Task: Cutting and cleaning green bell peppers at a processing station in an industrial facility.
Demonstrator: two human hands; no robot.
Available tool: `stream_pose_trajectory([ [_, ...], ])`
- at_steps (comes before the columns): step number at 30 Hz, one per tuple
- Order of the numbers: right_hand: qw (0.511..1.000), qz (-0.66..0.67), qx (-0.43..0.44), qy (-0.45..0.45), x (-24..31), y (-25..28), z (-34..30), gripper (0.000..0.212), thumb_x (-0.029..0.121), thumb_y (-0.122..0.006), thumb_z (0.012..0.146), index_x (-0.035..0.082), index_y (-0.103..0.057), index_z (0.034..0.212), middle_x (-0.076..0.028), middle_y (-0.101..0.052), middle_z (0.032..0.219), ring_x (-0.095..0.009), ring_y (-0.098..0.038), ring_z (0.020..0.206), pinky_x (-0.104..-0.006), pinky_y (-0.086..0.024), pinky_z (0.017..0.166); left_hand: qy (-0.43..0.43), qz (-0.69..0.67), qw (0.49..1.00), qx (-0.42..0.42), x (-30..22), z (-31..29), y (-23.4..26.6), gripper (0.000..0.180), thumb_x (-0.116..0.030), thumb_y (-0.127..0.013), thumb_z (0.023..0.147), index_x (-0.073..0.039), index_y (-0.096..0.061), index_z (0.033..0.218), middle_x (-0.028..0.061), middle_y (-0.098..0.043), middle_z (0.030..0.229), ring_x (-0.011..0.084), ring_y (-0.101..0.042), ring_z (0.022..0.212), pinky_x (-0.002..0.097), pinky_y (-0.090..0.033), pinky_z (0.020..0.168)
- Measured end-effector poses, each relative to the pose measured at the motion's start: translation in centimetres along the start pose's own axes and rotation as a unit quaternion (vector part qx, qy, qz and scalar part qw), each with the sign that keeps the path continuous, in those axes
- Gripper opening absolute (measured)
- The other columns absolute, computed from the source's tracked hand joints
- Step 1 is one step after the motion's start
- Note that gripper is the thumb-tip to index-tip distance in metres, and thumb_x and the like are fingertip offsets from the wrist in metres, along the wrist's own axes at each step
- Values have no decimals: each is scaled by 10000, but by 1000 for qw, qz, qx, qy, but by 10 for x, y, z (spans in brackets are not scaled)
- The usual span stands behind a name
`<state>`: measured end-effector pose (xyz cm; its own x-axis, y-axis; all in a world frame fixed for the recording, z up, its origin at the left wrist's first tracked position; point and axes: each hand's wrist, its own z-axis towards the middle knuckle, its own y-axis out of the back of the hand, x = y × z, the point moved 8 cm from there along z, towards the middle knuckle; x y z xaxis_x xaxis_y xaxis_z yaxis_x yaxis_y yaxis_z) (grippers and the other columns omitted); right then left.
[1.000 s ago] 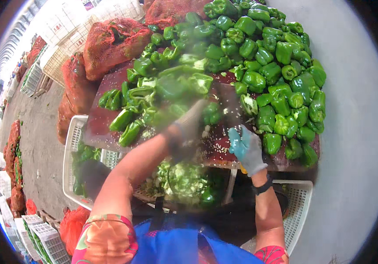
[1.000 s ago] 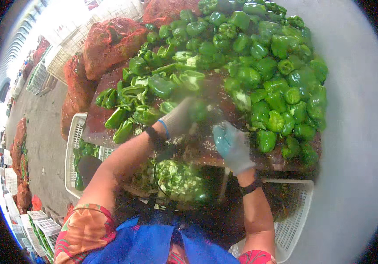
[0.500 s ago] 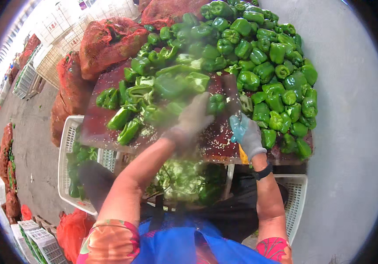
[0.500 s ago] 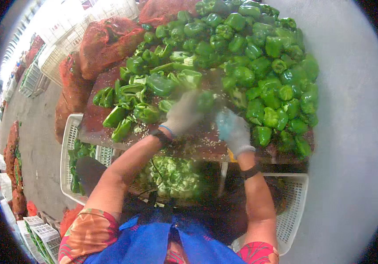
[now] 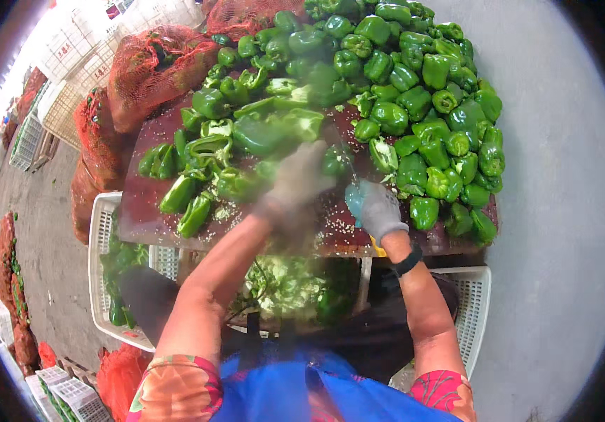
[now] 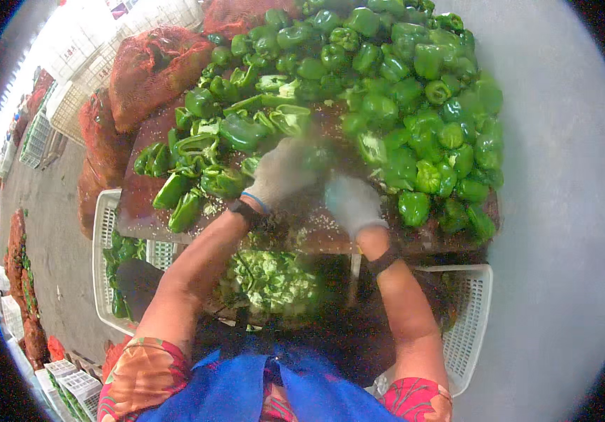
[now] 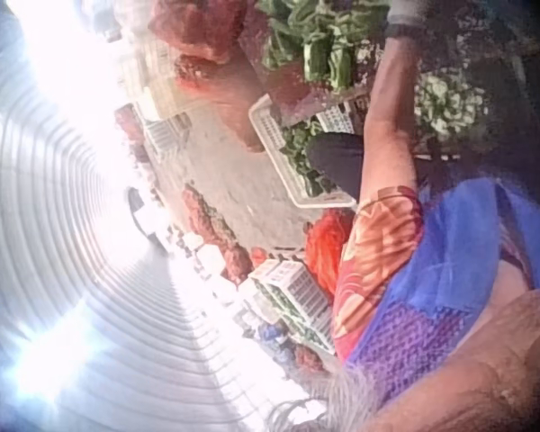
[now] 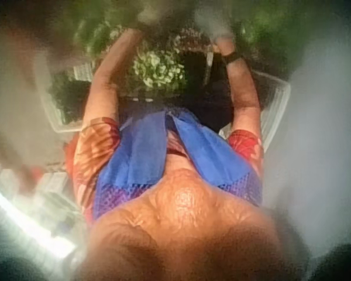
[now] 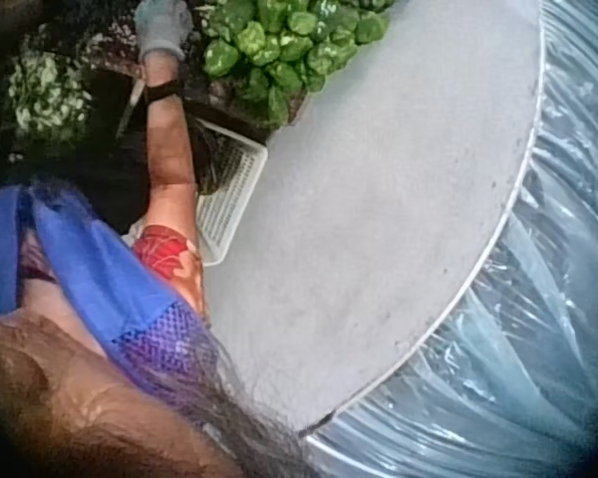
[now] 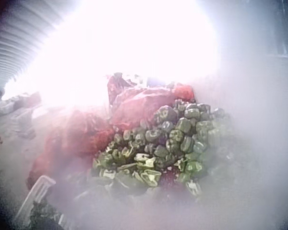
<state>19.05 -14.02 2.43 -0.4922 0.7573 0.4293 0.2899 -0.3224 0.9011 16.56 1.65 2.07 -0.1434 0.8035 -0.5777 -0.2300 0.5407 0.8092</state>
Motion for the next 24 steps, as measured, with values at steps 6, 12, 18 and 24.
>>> stream_pose_trajectory([
  [6, 909, 360, 203, 49, -51, -71, 33, 315, 314, -647, 945, 12, -690, 1025, -124, -735, 830, -292, -697, 585, -376, -562, 549, -26, -103, 994, -24, 1, -24, 30, 545, -356, -727, 835, -124, -570, 1303, 161, -672, 1162, 338, -681, 1006, 455, -551, 871],
  [12, 774, 601, 199, 23, -50, -82, 22, 312, 219, -613, 995, 1, -649, 1215, -131, -727, 1003, -218, -711, 693, -322, -593, 558, 114, -536, 829, -112, 67, -43, 65, 444, -150, -675, 900, -35, -529, 1302, 89, -694, 1068, 165, -683, 863, 309, -578, 703],
  [18, 694, 699, 128, -119, -69, -82, 22, 239, 235, -648, 982, 23, -647, 1094, -82, -706, 840, -214, -676, 587, -350, -590, 509, 213, 97, 940, -249, 72, -61, 112, 642, -261, -731, 871, -37, -462, 1408, 173, -603, 1281, 307, -624, 1114, 447, -530, 918],
  [24, 780, 608, 128, -78, -61, -89, 26, 207, 246, -673, 967, 43, -647, 995, -54, -658, 820, -181, -666, 632, -332, -550, 471, -138, 377, 908, -117, -43, -33, 27, 554, -242, -695, 816, -137, -573, 1346, 97, -581, 1330, 294, -550, 1249, 467, -433, 1067],
])
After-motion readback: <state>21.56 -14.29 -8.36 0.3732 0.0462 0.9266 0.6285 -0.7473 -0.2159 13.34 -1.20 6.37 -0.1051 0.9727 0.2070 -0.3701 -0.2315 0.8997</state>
